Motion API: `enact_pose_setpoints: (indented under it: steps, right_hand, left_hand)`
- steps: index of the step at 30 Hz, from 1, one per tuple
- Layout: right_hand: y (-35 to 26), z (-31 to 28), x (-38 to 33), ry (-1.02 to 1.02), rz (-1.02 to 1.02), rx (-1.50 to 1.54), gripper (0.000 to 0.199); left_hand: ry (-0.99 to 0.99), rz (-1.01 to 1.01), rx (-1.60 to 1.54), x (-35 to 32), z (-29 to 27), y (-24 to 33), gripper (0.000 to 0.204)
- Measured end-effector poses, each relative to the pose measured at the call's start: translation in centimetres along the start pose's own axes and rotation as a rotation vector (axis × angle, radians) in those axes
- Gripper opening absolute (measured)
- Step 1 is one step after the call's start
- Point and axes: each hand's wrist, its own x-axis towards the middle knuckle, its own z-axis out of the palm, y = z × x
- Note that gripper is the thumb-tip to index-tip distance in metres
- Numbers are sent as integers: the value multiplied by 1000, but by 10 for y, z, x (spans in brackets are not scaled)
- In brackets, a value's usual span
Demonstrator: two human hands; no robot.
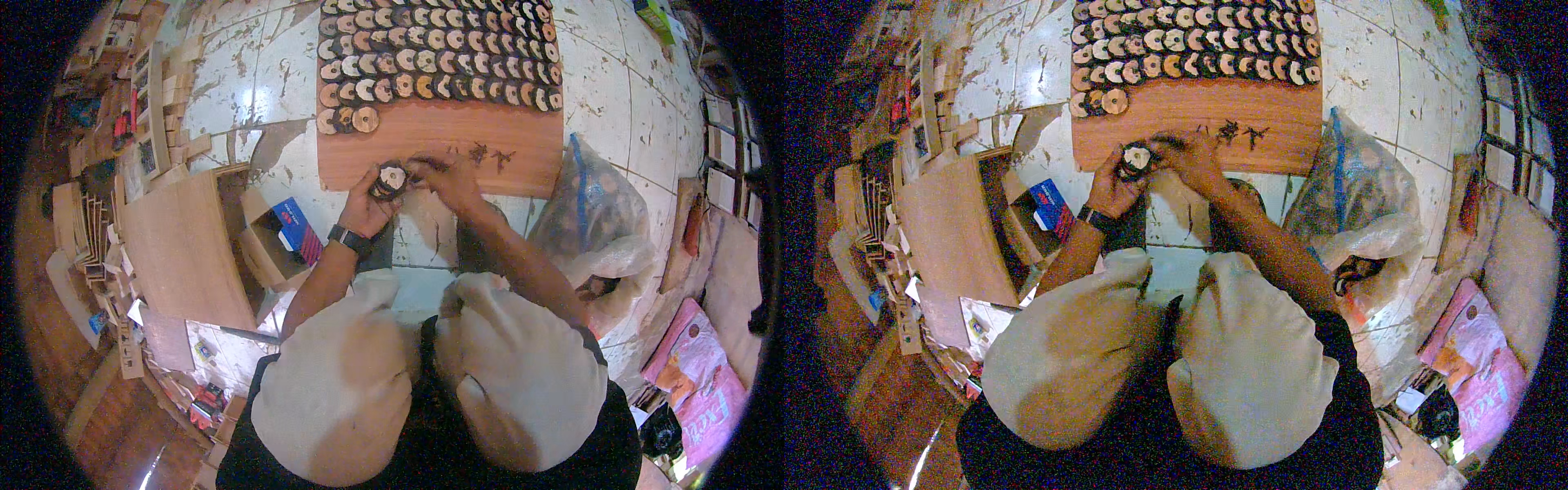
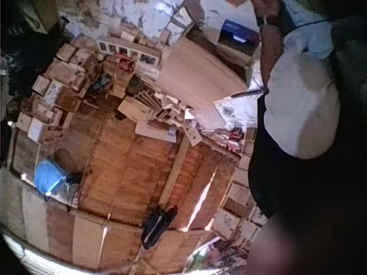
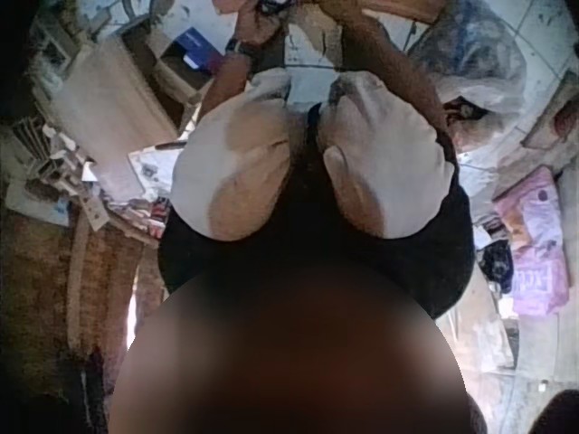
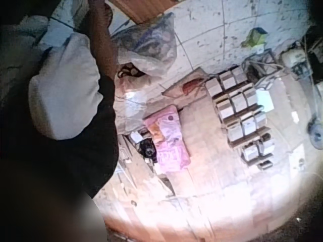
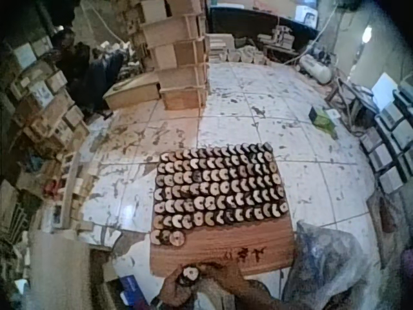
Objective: The person sits on the floor and repeatedly peels bark from small cylindrical wood pieces using a small knife. They place the peeled pieces on a wooden board and discard the bark into a plastic bag.
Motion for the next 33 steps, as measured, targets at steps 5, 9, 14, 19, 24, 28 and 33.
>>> enact_pose_setpoints:
  steps: [5,9,14,19,24,28,33]
  right_hand:
    - [2,16,-6,-80,-71,-72,24]
    - [-3,13,-4,-90,-66,-215,24]
    - [-2,19,-2,-41,-22,-315,28]
    - [2,12,24,-177,39,-119,28]
    - [5,0,74,62,-38,-85,24]
    - [12,10,98,155,-162,-283,26]
    - [9,14,96,231,-2,-495,31]
  left_hand:
    - [-1,6,25,-1,0,1,37]
    - [-97,-5,-4,-2,-3,3,38]
    - [63,-28,150,-1,-4,1,35]
    - [17,4,183,0,-7,8,43]
    - [46,-10,161,2,-11,11,47]
    - [136,11,204,1,-16,7,43]
    - [107,29,156,4,-19,4,36]
